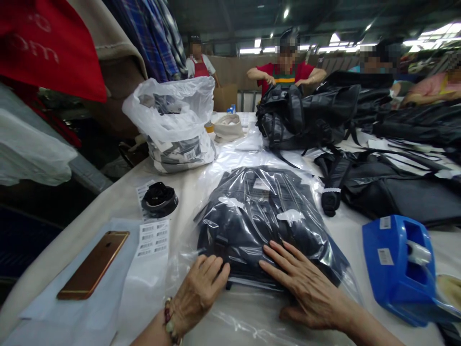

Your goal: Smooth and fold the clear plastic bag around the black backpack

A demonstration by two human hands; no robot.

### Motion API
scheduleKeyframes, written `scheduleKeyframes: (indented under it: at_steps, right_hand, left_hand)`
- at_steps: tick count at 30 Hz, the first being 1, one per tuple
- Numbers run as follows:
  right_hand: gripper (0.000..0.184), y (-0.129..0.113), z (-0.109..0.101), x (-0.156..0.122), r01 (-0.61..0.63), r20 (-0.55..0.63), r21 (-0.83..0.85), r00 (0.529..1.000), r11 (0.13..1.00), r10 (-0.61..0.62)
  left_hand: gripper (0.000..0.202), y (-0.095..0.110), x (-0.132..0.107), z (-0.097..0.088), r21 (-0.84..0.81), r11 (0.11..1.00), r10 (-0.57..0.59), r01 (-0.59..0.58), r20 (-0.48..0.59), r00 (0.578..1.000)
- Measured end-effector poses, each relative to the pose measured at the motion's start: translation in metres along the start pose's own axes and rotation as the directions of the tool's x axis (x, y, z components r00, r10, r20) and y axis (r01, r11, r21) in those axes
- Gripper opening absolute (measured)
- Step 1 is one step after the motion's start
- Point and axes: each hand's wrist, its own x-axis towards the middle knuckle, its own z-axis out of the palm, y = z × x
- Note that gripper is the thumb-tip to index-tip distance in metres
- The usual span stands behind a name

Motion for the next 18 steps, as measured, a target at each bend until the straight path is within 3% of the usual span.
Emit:
scheduleKeyframes:
  at_steps: [2, 5, 8, 12, 15, 18]
  right_hand:
    - [0.1, 0.0, 0.0, -0.001, 0.009, -0.013, -0.037, 1.0, 0.999, -0.01]
    - [0.1, 0.001, 0.002, -0.001, 0.022, -0.043, -0.078, 0.999, 0.997, -0.025]
    - [0.098, 0.004, 0.005, -0.002, 0.033, -0.063, -0.098, 0.997, 0.995, -0.039]
    - [0.096, 0.005, 0.009, -0.002, 0.03, -0.086, -0.123, 0.995, 0.992, -0.041]
    - [0.093, 0.003, 0.008, -0.002, 0.017, -0.081, -0.114, 0.996, 0.993, -0.027]
    - [0.094, 0.001, 0.005, -0.001, 0.008, -0.049, -0.076, 0.999, 0.997, -0.011]
  left_hand:
    - [0.033, -0.003, -0.003, 0.004, -0.041, 0.998, 0.052, -0.052, -0.002, 0.999]
    - [0.026, 0.002, -0.011, 0.008, -0.13, 0.991, 0.008, -0.004, 0.033, 0.999]
    - [0.028, 0.01, -0.018, 0.012, -0.17, 0.985, -0.02, 0.032, 0.074, 0.997]
    - [0.032, 0.017, -0.028, 0.014, -0.21, 0.977, 0.042, -0.022, 0.091, 0.995]
    - [0.033, 0.018, -0.03, 0.004, -0.284, 0.959, 0.041, -0.002, 0.13, 0.991]
    - [0.026, 0.011, -0.015, -0.012, -0.397, 0.917, 0.044, 0.032, 0.181, 0.982]
